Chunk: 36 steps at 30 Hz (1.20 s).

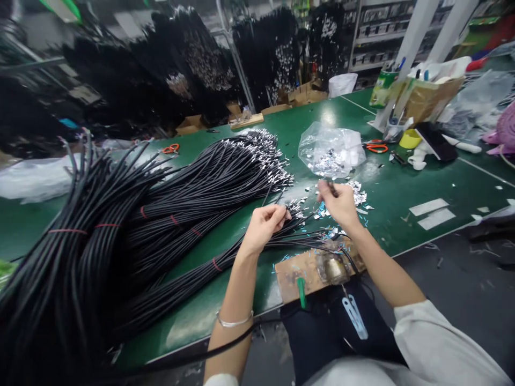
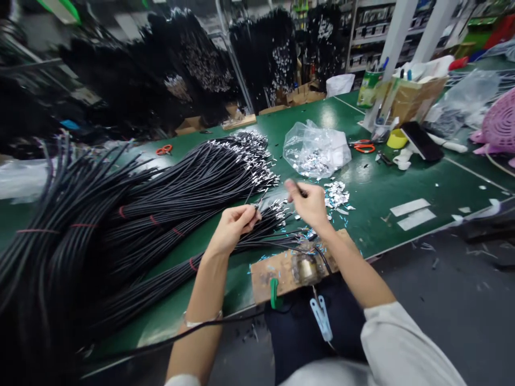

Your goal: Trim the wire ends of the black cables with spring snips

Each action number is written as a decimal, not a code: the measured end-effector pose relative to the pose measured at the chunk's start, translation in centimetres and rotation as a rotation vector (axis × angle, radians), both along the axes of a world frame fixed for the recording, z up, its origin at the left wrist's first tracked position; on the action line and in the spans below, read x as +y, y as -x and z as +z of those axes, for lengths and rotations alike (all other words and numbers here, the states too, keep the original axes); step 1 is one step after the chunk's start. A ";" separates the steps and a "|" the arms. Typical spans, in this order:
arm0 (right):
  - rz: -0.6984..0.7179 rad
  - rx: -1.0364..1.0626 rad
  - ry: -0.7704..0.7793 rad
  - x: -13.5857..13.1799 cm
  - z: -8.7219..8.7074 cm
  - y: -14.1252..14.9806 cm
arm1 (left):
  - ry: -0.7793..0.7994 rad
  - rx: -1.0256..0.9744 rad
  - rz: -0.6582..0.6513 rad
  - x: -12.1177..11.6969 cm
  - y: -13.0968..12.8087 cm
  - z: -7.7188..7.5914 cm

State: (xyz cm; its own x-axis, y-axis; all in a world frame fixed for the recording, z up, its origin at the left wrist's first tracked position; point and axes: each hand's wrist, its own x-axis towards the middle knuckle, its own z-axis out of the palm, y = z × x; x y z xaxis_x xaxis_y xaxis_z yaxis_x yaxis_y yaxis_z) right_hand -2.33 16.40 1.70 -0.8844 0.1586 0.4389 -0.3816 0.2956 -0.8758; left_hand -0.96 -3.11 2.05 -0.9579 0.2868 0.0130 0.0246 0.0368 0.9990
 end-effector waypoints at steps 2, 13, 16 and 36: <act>0.133 0.080 -0.118 -0.6 0.1 -0.4 | 0.015 0.022 0.025 0.0 0.0 -0.1; 0.266 0.206 -0.158 -1.6 -0.2 -1.1 | 0.163 0.183 0.157 0.4 -0.2 -0.4; 0.257 0.120 -0.125 -1.4 0.0 -0.9 | 0.186 0.194 0.125 0.3 -0.3 -0.4; 0.218 0.170 -0.216 -1.5 -0.2 -1.1 | 0.224 0.276 0.173 0.5 -0.6 -0.3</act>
